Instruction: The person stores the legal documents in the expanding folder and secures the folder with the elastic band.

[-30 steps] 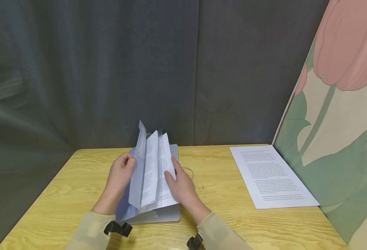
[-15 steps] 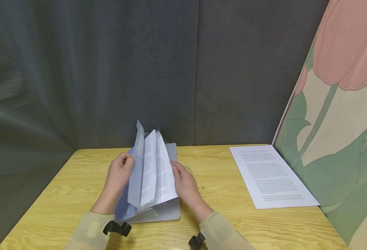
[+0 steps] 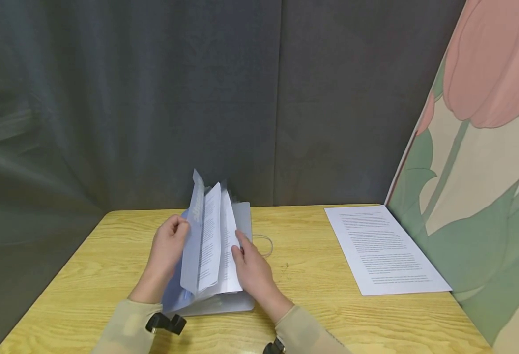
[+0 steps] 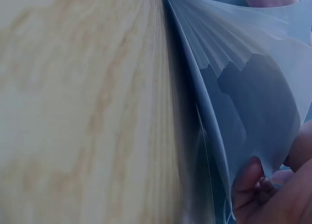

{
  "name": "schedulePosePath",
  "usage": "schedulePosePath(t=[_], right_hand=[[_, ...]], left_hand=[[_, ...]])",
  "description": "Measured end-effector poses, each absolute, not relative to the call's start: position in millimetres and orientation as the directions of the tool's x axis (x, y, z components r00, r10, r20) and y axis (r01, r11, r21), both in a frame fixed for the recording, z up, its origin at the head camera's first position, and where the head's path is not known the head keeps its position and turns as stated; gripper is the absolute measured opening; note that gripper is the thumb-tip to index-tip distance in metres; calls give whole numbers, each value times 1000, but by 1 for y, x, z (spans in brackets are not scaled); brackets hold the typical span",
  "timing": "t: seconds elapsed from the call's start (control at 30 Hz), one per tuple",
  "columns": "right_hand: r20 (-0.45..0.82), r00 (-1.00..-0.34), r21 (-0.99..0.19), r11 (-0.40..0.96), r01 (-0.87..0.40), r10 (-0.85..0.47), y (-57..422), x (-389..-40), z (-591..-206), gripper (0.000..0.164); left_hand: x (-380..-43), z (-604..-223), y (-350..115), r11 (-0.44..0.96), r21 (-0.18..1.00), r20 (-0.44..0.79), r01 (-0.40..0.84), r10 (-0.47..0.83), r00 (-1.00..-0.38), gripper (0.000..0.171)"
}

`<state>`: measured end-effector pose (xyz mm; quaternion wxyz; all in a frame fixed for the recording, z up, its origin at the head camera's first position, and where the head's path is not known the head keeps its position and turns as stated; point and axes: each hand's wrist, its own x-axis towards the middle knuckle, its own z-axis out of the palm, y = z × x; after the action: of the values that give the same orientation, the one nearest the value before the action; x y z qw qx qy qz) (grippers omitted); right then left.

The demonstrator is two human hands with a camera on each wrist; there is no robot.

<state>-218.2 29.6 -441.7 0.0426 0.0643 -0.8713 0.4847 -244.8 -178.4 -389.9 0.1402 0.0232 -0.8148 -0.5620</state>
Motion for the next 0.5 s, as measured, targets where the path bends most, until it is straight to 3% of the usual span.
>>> schedulePosePath(t=[0.5], right_hand=[[143,-986,-825,540,-165,-84,28,-215,-445,58]], left_hand=[[-244,-389,-178,358,928,188,106,-202,-961,19]])
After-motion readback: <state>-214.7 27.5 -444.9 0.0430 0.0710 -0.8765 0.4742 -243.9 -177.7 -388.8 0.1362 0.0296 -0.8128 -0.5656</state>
